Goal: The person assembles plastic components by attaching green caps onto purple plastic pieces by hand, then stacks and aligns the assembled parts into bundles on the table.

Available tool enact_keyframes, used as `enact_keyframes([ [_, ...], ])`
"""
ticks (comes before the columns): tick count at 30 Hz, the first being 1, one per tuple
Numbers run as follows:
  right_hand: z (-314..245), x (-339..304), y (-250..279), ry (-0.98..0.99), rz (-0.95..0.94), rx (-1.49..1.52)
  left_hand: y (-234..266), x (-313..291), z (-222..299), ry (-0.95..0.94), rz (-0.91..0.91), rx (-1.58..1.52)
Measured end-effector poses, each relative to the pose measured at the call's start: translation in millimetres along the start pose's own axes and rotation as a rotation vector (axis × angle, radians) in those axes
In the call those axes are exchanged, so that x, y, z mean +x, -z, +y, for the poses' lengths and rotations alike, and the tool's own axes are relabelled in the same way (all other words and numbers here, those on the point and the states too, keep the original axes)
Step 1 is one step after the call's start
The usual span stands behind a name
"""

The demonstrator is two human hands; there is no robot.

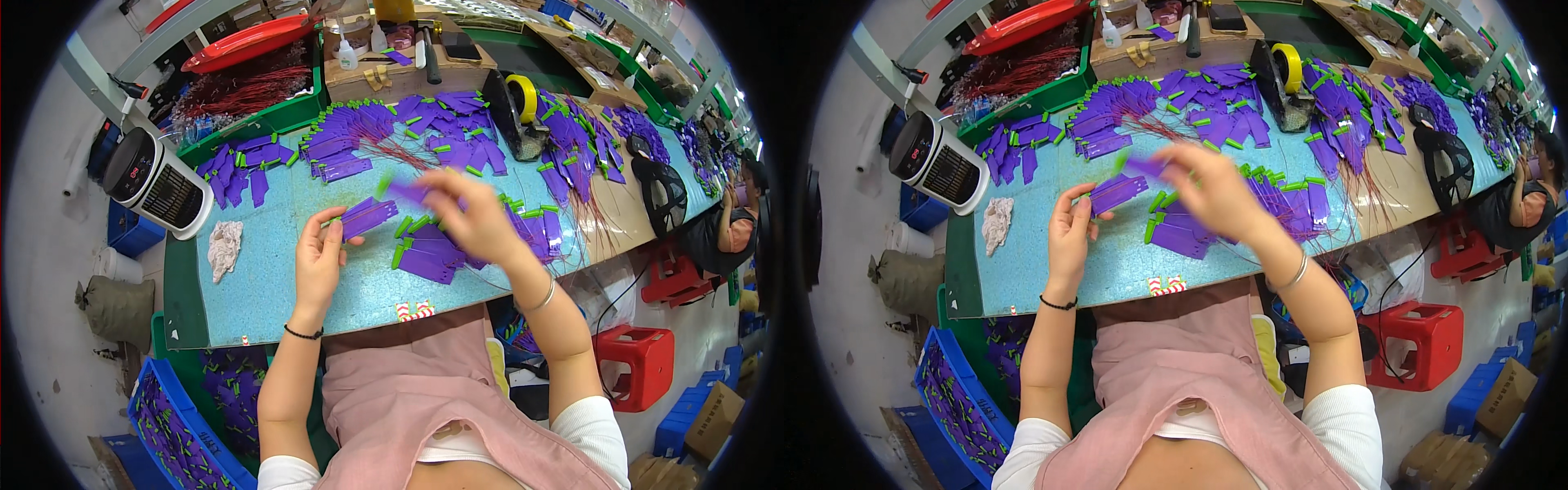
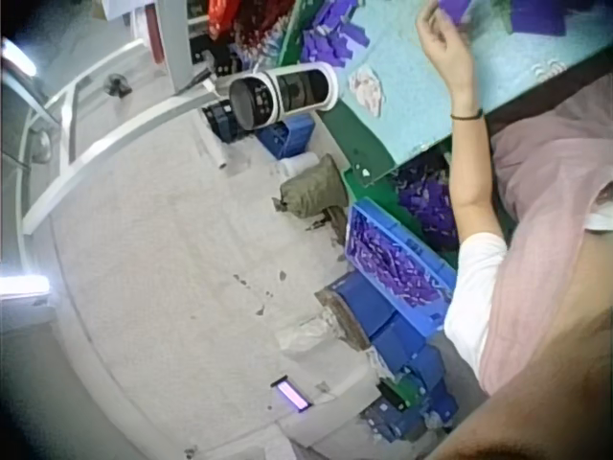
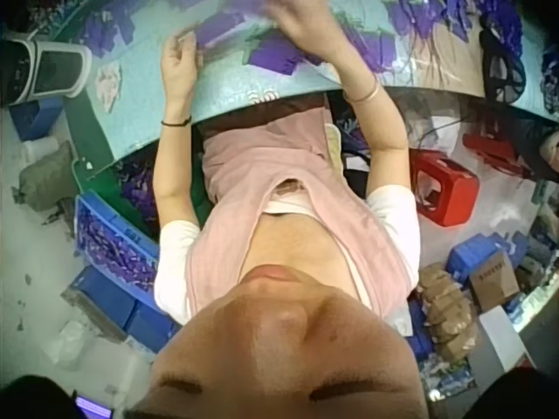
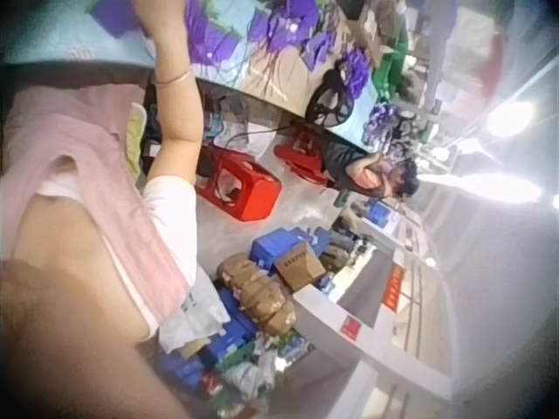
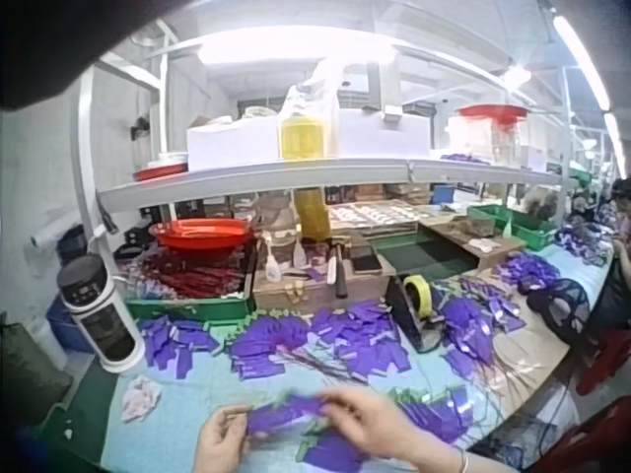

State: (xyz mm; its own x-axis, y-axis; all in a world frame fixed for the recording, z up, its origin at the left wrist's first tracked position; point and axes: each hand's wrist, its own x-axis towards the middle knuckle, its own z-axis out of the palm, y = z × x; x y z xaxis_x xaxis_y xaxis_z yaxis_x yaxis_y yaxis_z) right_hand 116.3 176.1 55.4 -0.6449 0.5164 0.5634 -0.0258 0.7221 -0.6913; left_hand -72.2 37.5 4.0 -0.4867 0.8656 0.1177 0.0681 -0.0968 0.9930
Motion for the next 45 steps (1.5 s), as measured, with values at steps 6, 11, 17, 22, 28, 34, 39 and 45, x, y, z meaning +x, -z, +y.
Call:
enact_keyframes([
  [6, -22, -11, -18, 0.107, -0.141, -0.125, -20, -21, 24, 0.031, -0.024, -0.258],
  [11, -21, -17, -28, 0.163, -0.043, -0.173, -31, -29, 35, -0.060, -0.039, -0.106],
  [17, -21, -28, -25, -0.016, 0.094, -0.332, -19, -30, 23, -0.108, 0.022, -0.014],
  [22, -24, -29, -25, -0.240, 0.036, 0.207, -23, -33, 27, -0.015, -0.067, -0.175],
  [28, -27, -31, -30, -0.070, 0.042, 0.142, -33, -31, 44, -0.313, -0.087, 0.317],
  [34, -31, -22, -25, 0.126, -0.050, -0.186, -37, -35, 49, -0.415, -0.129, 0.486],
  [39, -28, -31, -29, 0.050, -0.094, -0.008, -27, -28, 47, -0.522, 0.023, 0.439],
  [45, -27, -47, -47, -0.367, -0.037, 0.288, -55, -43, -1, -0.067, -0.007, -0.360],
])
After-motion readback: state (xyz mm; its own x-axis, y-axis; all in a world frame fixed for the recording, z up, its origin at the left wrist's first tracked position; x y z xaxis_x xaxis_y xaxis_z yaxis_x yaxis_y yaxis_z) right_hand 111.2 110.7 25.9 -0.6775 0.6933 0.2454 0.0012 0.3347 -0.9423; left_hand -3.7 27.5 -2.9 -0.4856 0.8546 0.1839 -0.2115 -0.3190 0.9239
